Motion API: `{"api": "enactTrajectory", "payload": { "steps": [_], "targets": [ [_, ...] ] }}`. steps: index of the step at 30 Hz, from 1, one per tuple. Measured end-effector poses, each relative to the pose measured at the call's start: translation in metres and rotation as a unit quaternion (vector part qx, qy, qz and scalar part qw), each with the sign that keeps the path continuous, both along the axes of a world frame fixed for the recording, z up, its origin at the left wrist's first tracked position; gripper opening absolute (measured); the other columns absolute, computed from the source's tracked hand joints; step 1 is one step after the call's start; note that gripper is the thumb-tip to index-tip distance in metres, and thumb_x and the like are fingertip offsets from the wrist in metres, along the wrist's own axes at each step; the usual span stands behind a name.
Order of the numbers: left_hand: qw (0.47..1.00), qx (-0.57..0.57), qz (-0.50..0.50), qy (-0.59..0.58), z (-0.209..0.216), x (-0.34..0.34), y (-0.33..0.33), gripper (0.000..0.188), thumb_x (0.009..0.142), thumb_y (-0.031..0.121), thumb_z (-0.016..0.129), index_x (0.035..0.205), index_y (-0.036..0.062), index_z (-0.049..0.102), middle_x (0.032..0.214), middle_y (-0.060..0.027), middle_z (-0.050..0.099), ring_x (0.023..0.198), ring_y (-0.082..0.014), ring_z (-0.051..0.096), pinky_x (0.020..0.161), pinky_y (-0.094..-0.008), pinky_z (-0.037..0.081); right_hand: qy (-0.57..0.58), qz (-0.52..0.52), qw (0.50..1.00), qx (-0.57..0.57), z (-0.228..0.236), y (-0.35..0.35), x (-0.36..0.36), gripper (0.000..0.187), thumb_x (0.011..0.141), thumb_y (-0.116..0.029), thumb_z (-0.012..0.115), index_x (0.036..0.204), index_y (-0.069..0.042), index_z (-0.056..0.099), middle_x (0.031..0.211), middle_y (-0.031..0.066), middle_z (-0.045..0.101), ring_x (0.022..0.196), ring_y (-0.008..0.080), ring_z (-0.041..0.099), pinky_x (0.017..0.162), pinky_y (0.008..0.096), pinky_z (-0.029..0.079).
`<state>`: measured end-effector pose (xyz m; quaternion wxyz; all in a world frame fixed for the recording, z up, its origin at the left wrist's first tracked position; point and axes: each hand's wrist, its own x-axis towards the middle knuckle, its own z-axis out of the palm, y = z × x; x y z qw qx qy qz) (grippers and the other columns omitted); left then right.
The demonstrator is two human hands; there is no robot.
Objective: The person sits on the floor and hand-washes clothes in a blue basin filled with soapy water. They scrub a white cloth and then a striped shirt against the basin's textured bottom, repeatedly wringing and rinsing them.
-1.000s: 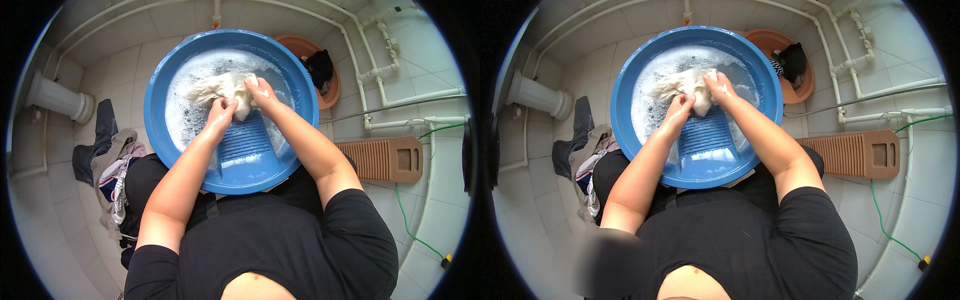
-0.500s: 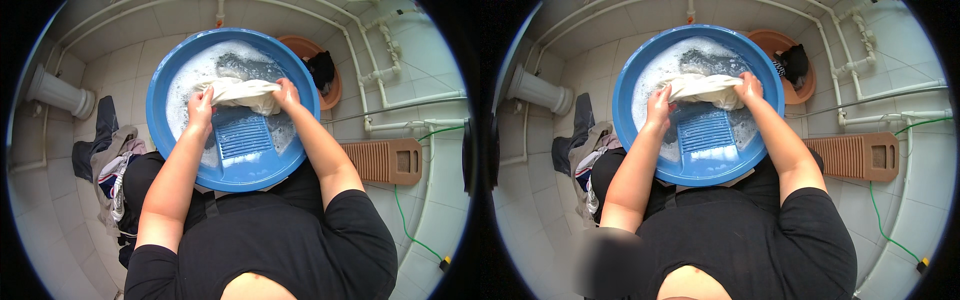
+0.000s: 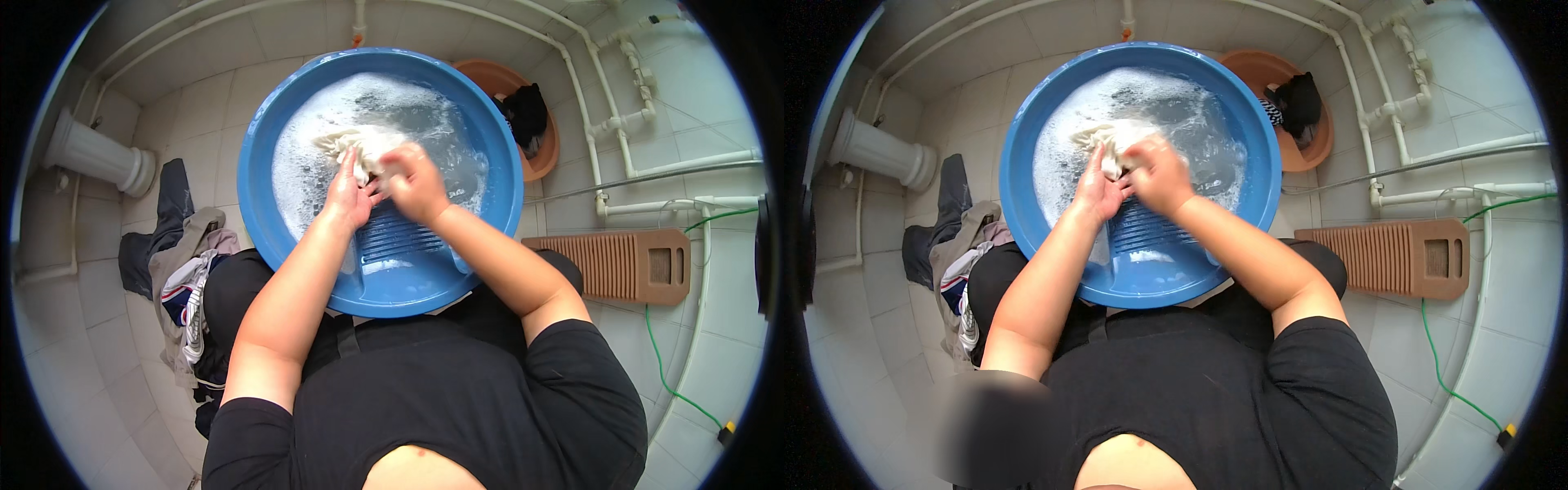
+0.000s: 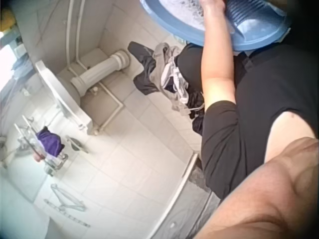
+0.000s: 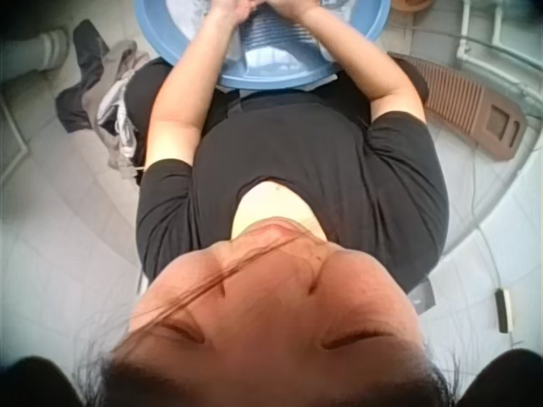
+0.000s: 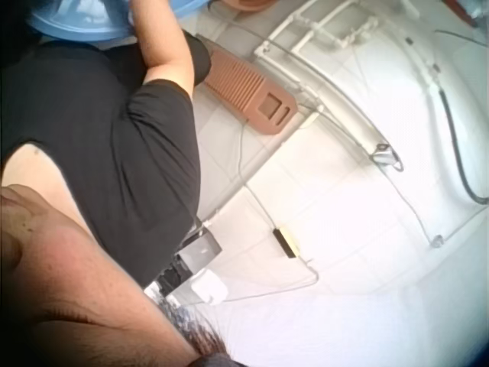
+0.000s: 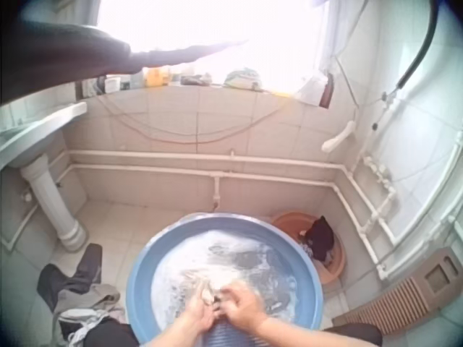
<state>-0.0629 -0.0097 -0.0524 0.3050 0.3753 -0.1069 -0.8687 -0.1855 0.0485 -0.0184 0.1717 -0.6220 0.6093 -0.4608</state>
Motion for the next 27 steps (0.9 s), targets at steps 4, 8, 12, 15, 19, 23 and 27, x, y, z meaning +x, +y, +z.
{"api": "enactTrajectory", "payload": {
  "steps": [4,8,12,15,19,23,27],
  "targets": [
    [0.982,0.013,-0.048,0.181,0.014,0.005,0.001,0.047,0.093,0.041,0.039,0.122,0.0052,0.046,0.115,-0.0119,0.053,0.104,-0.0238,0.052,0.091,-0.036,0.042,0.026,0.105,0.989,-0.103,0.023,0.022,0.058,0.02,0.062,-0.007,0.058,0.082,-0.009,0.058,0.082,0.0107,0.056,0.073,0.03,0.056,0.062,0.0359,0.048],
    [0.936,-0.344,-0.07,-0.009,-0.075,0.013,0.003,0.037,0.093,0.034,0.038,0.113,0.0062,0.051,0.106,-0.0069,0.056,0.1,-0.021,0.053,0.086,-0.0339,0.045,0.144,0.067,0.967,-0.2,-0.005,0.002,0.047,0.017,0.068,-0.026,0.065,0.068,-0.012,0.056,0.067,0.0075,0.054,0.061,0.0265,0.057,0.054,0.0354,0.047],
    [0.994,0.046,0.071,0.071,-0.001,-0.01,0.014,0.03,0.092,0.033,0.041,0.108,0.0095,0.052,0.1,-0.0077,0.059,0.093,-0.0218,0.057,0.084,-0.0379,0.048,0.022,-0.11,0.994,0.007,-0.029,-0.022,0.024,0.025,0.074,-0.03,0.058,0.059,-0.01,0.057,0.065,0.012,0.058,0.058,0.0306,0.057,0.05,0.0379,0.046],
    [0.99,0.039,0.056,0.121,-0.007,0.001,0.01,0.033,0.093,0.034,0.037,0.11,0.0094,0.052,0.108,-0.0074,0.056,0.101,-0.0217,0.053,0.09,-0.037,0.043,0.048,-0.038,0.997,-0.046,-0.014,-0.006,0.052,0.027,0.077,-0.027,0.057,0.057,-0.009,0.054,0.062,0.0116,0.056,0.056,0.0302,0.056,0.05,0.0383,0.045],
    [0.987,-0.024,0.056,0.152,-0.005,-0.001,0.013,0.041,0.095,0.036,0.029,0.119,0.0081,0.048,0.119,-0.0073,0.053,0.109,-0.022,0.05,0.095,-0.0364,0.039,0.088,0.014,0.994,-0.06,-0.018,0.003,0.051,0.026,0.077,-0.03,0.061,0.061,-0.011,0.053,0.062,0.0099,0.056,0.058,0.0299,0.057,0.051,0.0382,0.045],
    [0.999,0.018,0.017,0.024,0.023,-0.006,0.01,0.037,0.094,0.032,0.036,0.118,0.0076,0.048,0.11,-0.0091,0.057,0.098,-0.0229,0.057,0.085,-0.04,0.046,0.015,-0.204,0.969,0.137,-0.027,-0.032,-0.002,0.038,0.079,-0.043,0.058,0.076,-0.006,0.056,0.075,0.0147,0.062,0.073,0.0325,0.061,0.064,0.0383,0.047],
    [0.909,-0.281,-0.153,-0.266,0.051,0.01,0.001,0.056,0.081,0.038,0.06,0.124,0.0055,0.043,0.114,-0.0124,0.055,0.102,-0.0279,0.054,0.087,-0.0452,0.041,-0.022,-0.144,0.958,0.248,0.008,-0.032,-0.038,0.044,0.08,-0.049,0.056,0.082,-0.005,0.058,0.08,0.0154,0.063,0.077,0.0293,0.061,0.07,0.0364,0.046]
  ]
}}
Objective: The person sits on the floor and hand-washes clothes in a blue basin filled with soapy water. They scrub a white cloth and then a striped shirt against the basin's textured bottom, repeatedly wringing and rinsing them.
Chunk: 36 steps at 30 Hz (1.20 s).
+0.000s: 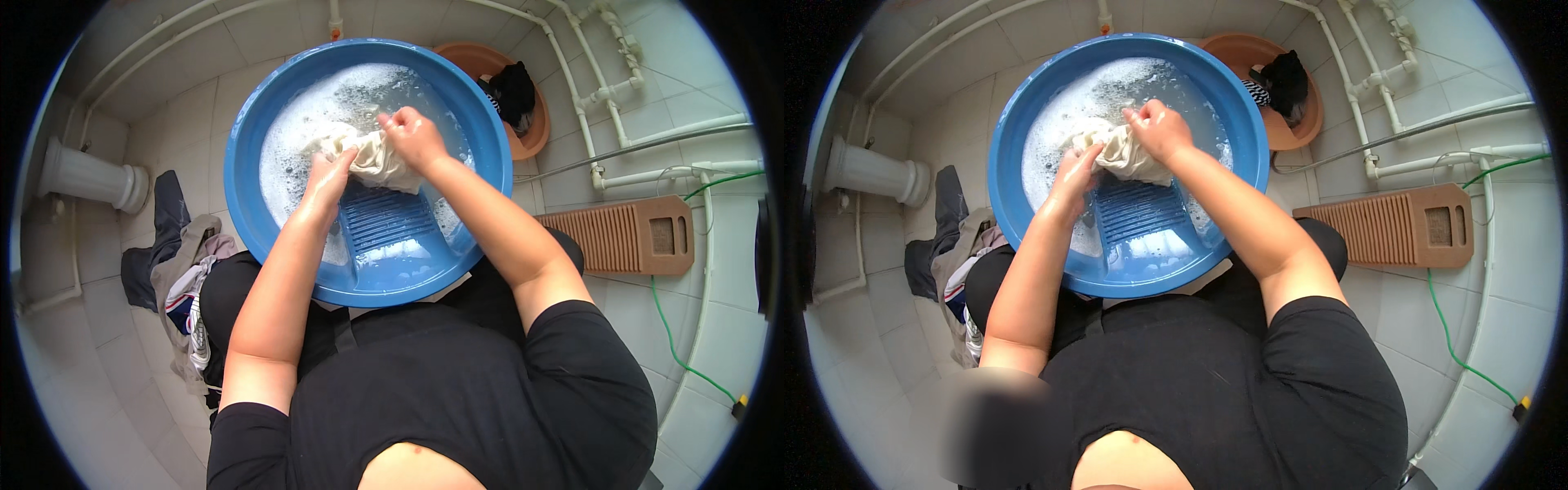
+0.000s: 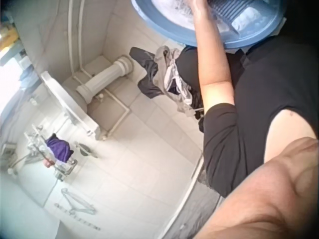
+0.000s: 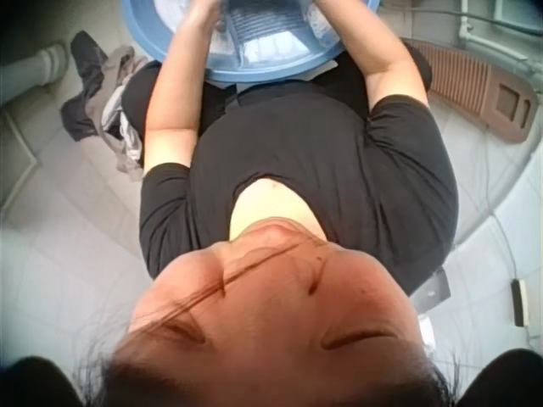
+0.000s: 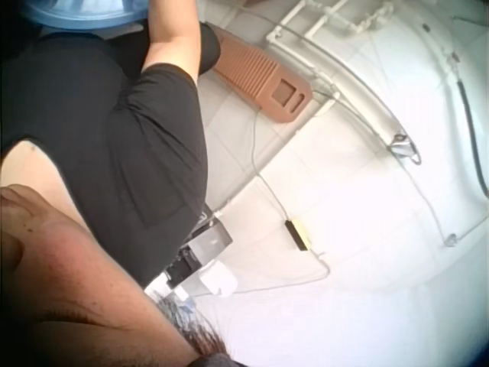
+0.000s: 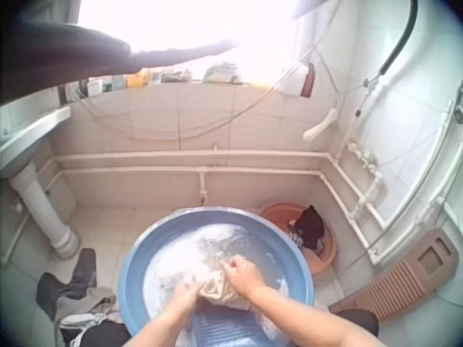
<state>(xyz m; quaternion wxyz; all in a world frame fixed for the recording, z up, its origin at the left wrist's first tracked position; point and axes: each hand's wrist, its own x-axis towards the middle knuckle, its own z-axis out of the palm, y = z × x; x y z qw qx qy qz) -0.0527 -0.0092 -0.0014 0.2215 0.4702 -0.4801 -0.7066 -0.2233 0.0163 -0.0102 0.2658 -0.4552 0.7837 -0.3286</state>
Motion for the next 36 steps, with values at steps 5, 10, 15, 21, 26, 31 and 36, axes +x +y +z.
{"api": "enactTrajectory", "payload": {
  "steps": [5,10,15,21,26,31,36],
  "targets": [
    [0.704,-0.658,-0.051,-0.261,0.005,-0.001,0.005,0.057,0.069,0.031,0.069,0.116,0.0053,0.053,0.103,-0.0155,0.06,0.096,-0.0312,0.058,0.084,-0.0387,0.043,-0.119,0.239,0.963,-0.025,0.062,0.015,0.0,0.049,0.08,-0.048,0.057,0.1,-0.003,0.06,0.091,0.0136,0.063,0.087,0.0213,0.059,0.078,0.0326,0.045],
    [0.925,-0.254,-0.263,-0.103,0.01,0.003,-0.001,0.04,0.072,0.03,0.067,0.104,0.0067,0.061,0.09,-0.0111,0.065,0.084,-0.0214,0.063,0.074,-0.0337,0.048,-0.323,0.237,0.914,-0.068,0.032,0.02,-0.021,0.048,0.078,-0.034,0.066,0.112,-0.003,0.053,0.105,0.0102,0.06,0.101,0.0178,0.055,0.089,0.0306,0.041],
    [0.862,0.207,0.033,0.462,-0.008,0.012,-0.013,0.047,0.086,0.027,0.043,0.122,-0.003,0.044,0.118,-0.0199,0.053,0.106,-0.0326,0.054,0.094,-0.0436,0.042,-0.274,0.285,0.916,0.061,-0.005,0.051,-0.023,0.05,0.075,-0.03,0.069,0.114,-0.003,0.053,0.107,0.0083,0.059,0.101,0.0161,0.054,0.091,0.031,0.041],
    [0.857,0.358,0.056,0.367,-0.047,-0.002,-0.003,0.048,0.091,0.031,0.039,0.124,-0.0029,0.042,0.121,-0.021,0.05,0.107,-0.0337,0.053,0.095,-0.0439,0.042,-0.401,0.021,0.916,-0.02,-0.035,0.017,-0.061,0.046,0.072,-0.024,0.071,0.107,0.001,0.053,0.097,0.01,0.062,0.088,0.017,0.059,0.076,0.029,0.047],
    [0.885,0.368,0.153,0.24,-0.049,-0.016,-0.001,0.043,0.093,0.026,0.038,0.122,-0.0063,0.04,0.119,-0.0214,0.051,0.105,-0.0325,0.055,0.093,-0.0429,0.044,-0.139,-0.063,0.978,0.14,-0.108,0.013,-0.06,0.072,0.066,-0.039,0.073,0.117,0.005,0.049,0.114,0.0218,0.055,0.1,0.0285,0.056,0.085,0.035,0.044],
    [0.893,0.319,0.204,0.242,-0.064,-0.028,0.001,0.037,0.093,0.02,0.039,0.12,-0.0066,0.042,0.116,-0.0205,0.053,0.105,-0.0303,0.055,0.093,-0.0415,0.045,-0.166,-0.046,0.98,0.103,-0.093,0.003,-0.062,0.057,0.068,-0.031,0.072,0.106,0.008,0.054,0.106,0.0194,0.059,0.097,0.0255,0.058,0.08,0.034,0.047],
    [0.87,0.331,0.129,0.342,-0.05,-0.026,0.001,0.046,0.089,0.039,0.048,0.117,0.0013,0.049,0.113,-0.0142,0.057,0.102,-0.027,0.057,0.088,-0.0415,0.047,-0.056,0.03,0.982,-0.177,-0.041,0.025,0.019,0.033,0.068,-0.017,0.056,0.097,-0.004,0.049,0.093,0.0187,0.06,0.086,0.0374,0.058,0.076,0.0409,0.047]
  ]
}}
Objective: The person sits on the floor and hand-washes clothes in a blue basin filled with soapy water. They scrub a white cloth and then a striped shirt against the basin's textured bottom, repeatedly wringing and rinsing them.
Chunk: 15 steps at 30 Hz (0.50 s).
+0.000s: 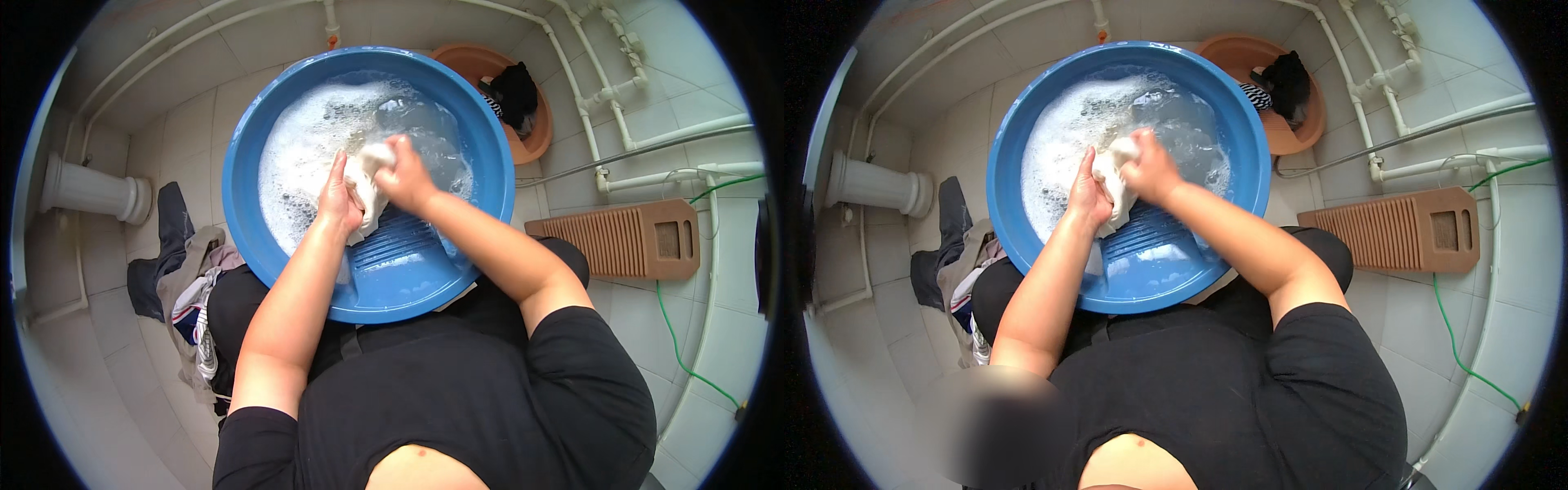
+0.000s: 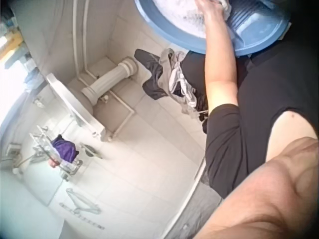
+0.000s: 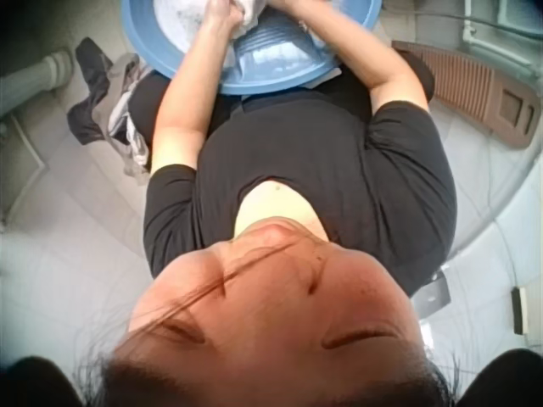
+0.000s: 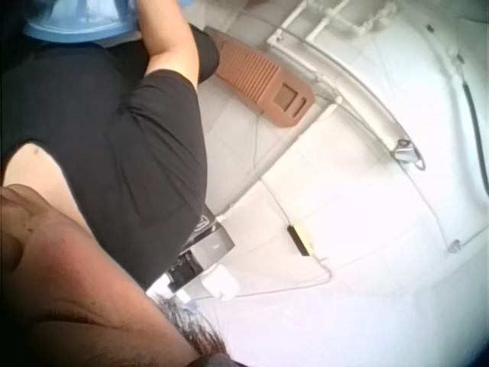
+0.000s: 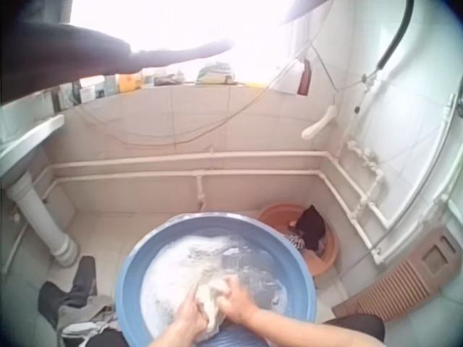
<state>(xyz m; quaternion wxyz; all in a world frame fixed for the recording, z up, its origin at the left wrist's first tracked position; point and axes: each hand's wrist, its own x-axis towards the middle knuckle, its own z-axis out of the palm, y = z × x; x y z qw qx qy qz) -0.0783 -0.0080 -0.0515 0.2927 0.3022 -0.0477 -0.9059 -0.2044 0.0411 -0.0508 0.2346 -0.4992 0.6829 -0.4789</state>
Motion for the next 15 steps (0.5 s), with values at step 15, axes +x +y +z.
{"api": "enactTrajectory", "payload": {
  "steps": [15],
  "targets": [
    [0.994,-0.005,-0.011,-0.105,-0.005,0.004,0.009,0.031,0.09,0.037,0.045,0.086,0.0082,0.055,0.077,-0.0078,0.059,0.073,-0.0205,0.058,0.064,-0.0326,0.049,0.147,0.019,0.984,-0.095,0.016,0.006,0.05,0.02,0.075,-0.025,0.055,0.063,-0.008,0.056,0.069,0.0126,0.059,0.064,0.0317,0.058,0.058,0.0395,0.047]
  ]
}}
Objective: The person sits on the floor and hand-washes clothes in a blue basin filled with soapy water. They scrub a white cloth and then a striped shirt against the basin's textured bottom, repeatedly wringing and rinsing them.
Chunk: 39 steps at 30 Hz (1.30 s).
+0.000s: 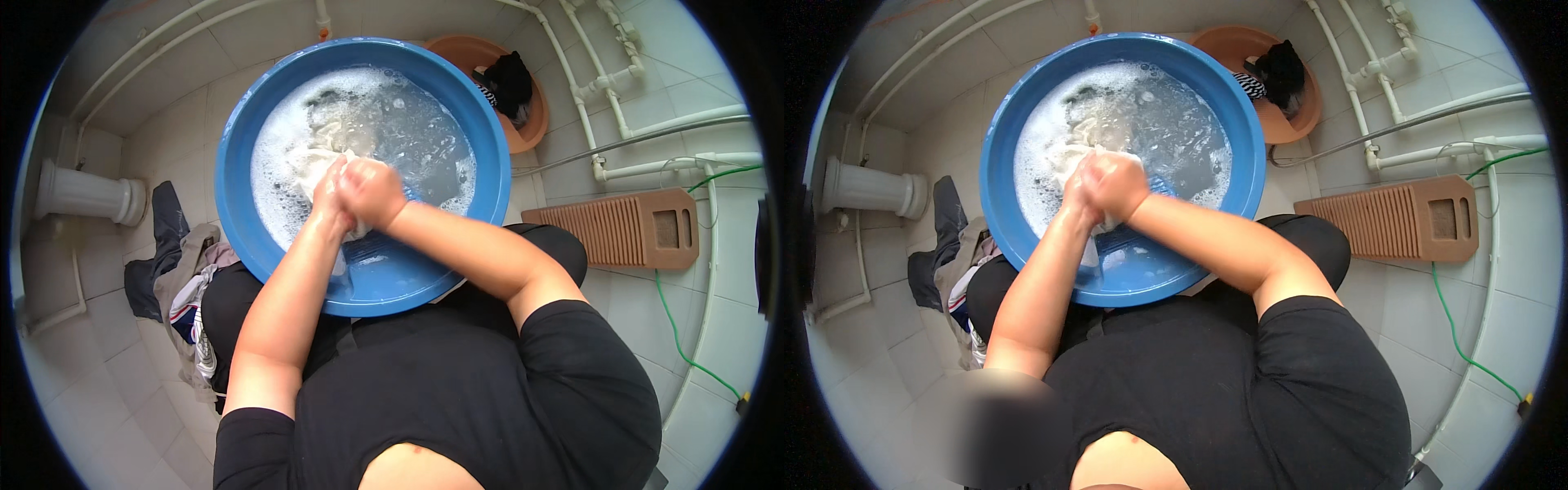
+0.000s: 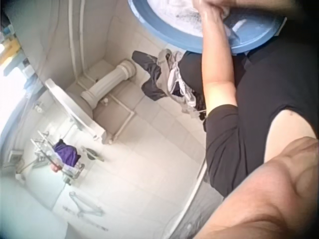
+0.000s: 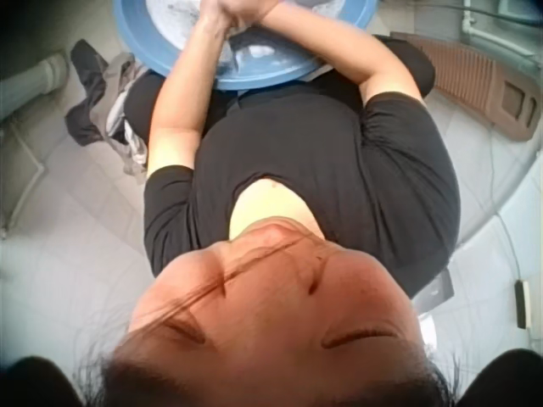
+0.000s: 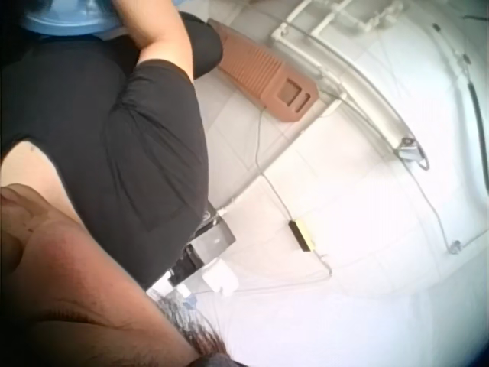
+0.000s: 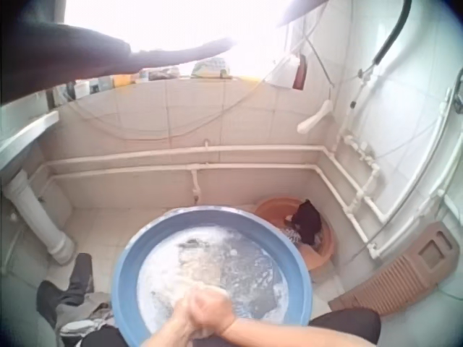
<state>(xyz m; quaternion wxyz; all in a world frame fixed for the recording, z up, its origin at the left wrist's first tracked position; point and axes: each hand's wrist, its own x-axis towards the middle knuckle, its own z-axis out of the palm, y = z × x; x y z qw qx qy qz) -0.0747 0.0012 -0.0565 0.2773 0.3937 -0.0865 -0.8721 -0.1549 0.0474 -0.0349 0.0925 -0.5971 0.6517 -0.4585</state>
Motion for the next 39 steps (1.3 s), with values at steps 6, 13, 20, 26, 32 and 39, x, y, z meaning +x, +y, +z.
{"api": "enactTrajectory", "payload": {
  "steps": [6,13,20,26,32,39],
  "targets": [
    [0.999,0.02,0.013,-0.023,-0.003,-0.006,-0.001,0.033,0.092,0.036,0.04,0.094,0.008,0.057,0.092,-0.0098,0.061,0.077,-0.0232,0.06,0.066,-0.0365,0.051,0.01,-0.002,1.0,-0.029,-0.011,-0.006,-0.007,0.02,0.077,-0.023,0.057,0.066,-0.006,0.057,0.068,0.0162,0.056,0.064,0.0345,0.056,0.058,0.0395,0.045],
    [0.995,0.027,0.038,0.083,0.015,-0.006,0.0,0.036,0.094,0.022,0.041,0.118,-0.0045,0.041,0.114,-0.0183,0.052,0.103,-0.0301,0.054,0.087,-0.0414,0.047,-0.144,-0.185,0.919,0.316,-0.048,-0.04,-0.115,0.051,0.078,-0.054,0.054,0.086,-0.004,0.063,0.085,0.0167,0.064,0.084,0.0316,0.061,0.073,0.0388,0.047],
    [0.987,-0.085,0.136,0.031,-0.016,-0.005,-0.01,0.03,0.094,0.015,0.037,0.119,-0.0024,0.036,0.113,-0.0187,0.05,0.104,-0.0329,0.054,0.088,-0.0458,0.047,-0.091,-0.13,0.853,0.497,-0.081,-0.026,-0.134,0.06,0.072,-0.048,0.065,0.104,0.002,0.061,0.113,0.0188,0.057,0.102,0.0258,0.057,0.084,0.0306,0.046],
    [0.988,-0.05,0.083,0.121,-0.035,0.001,-0.016,0.037,0.092,0.035,0.042,0.113,0.0042,0.045,0.105,-0.0138,0.055,0.096,-0.0269,0.057,0.082,-0.0411,0.049,-0.236,0.021,0.963,0.127,-0.026,-0.014,-0.042,0.038,0.068,-0.021,0.07,0.096,0.001,0.058,0.103,0.0122,0.055,0.096,0.0225,0.055,0.08,0.0298,0.045],
    [0.975,-0.001,-0.048,0.216,-0.014,0.017,-0.018,0.037,0.087,0.045,0.048,0.098,0.0096,0.055,0.089,-0.0094,0.059,0.083,-0.0225,0.059,0.072,-0.036,0.05,0.005,0.184,0.982,-0.053,0.031,0.022,0.024,0.022,0.067,-0.024,0.069,0.068,-0.006,0.055,0.086,0.009,0.057,0.072,0.0298,0.057,0.064,0.0335,0.047],
    [0.999,0.014,0.016,0.028,0.019,-0.007,0.003,0.031,0.09,0.035,0.045,0.099,0.0085,0.057,0.088,-0.0084,0.061,0.081,-0.0224,0.06,0.07,-0.0361,0.051,-0.019,-0.081,0.995,0.056,-0.007,-0.013,-0.012,0.024,0.073,-0.028,0.061,0.059,-0.009,0.057,0.067,0.0124,0.059,0.061,0.0304,0.058,0.054,0.0388,0.047]
  ]
}}
